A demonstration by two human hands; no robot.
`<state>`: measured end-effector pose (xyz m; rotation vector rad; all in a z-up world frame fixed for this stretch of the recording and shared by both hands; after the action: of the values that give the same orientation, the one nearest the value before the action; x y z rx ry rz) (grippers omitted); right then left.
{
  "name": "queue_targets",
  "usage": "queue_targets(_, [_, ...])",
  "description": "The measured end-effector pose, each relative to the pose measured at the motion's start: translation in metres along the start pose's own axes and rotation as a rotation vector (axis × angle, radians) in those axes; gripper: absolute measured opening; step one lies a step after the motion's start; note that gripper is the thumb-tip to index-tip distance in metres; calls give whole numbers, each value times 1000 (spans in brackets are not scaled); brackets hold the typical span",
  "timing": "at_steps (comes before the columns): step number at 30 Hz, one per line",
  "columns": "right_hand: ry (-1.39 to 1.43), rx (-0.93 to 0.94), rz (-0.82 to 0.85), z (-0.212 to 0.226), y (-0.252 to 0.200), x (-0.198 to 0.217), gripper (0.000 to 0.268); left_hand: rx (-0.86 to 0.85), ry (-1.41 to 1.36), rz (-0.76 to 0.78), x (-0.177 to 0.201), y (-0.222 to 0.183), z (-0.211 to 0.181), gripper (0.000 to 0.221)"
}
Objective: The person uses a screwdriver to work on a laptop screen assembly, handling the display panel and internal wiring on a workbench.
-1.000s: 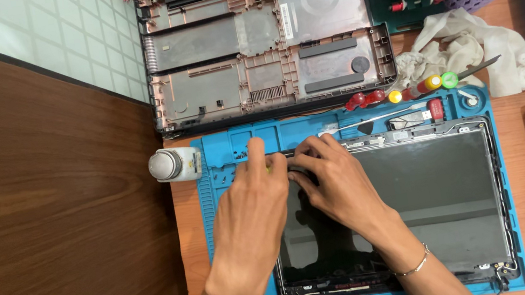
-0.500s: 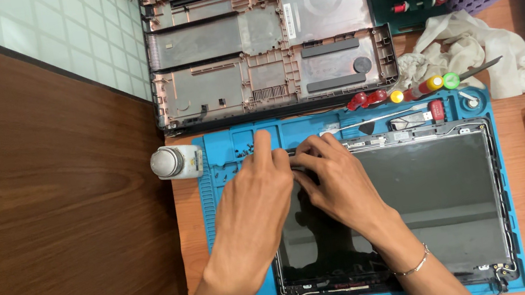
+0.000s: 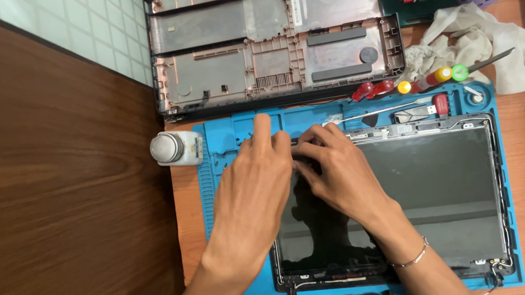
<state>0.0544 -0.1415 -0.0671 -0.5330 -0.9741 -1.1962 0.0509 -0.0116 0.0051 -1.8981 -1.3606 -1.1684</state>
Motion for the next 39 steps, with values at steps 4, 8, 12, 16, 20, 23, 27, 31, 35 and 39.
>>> queue_targets(4, [-13,-7,5,1,0,0,20,94,57,42,-3,-1,5,15])
queue_targets(8, [-29,4,12,3,0,3,21,57,28,6,-5,-3,9,10])
queue_targets(12, [-52,-3,52,5,-4,6,25,-8,-14,-66,1,-11,13,13])
queue_targets(16, [-44,-13,35,9,-12,10,29,27,-27,-107,9,-23,19,10])
queue_targets(20, [-38,19,-2,11,-21,12,32,32,-97,-200,19,-44,23,14])
queue_targets(23, [-35,32,-13,12,-29,13,33,49,-140,-263,23,-62,21,15])
queue_targets(27, [-47,50,-29,15,-38,12,35,255,-216,-234,19,-83,25,22])
queue_targets(31, [-107,60,-49,14,-44,10,37,609,-328,-133,-2,-104,43,28])
queue_targets(35, [-211,66,-72,11,-42,9,38,623,-700,-290,-32,-121,49,34])
queue_targets(39, [-270,67,-87,6,-37,6,39,543,-991,-400,-57,-127,52,37])
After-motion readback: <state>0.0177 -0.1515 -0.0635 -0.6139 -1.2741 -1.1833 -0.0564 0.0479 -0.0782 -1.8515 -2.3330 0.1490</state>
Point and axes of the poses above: each hand's wrist, its own y-axis towards the middle knuckle, its own x-axis out of the back of the hand, z = x × y, the point moved 4 cm from there along y, towards the middle knuckle, and after that the axes turned 15 degrees about -y, right-handed, at the moved point
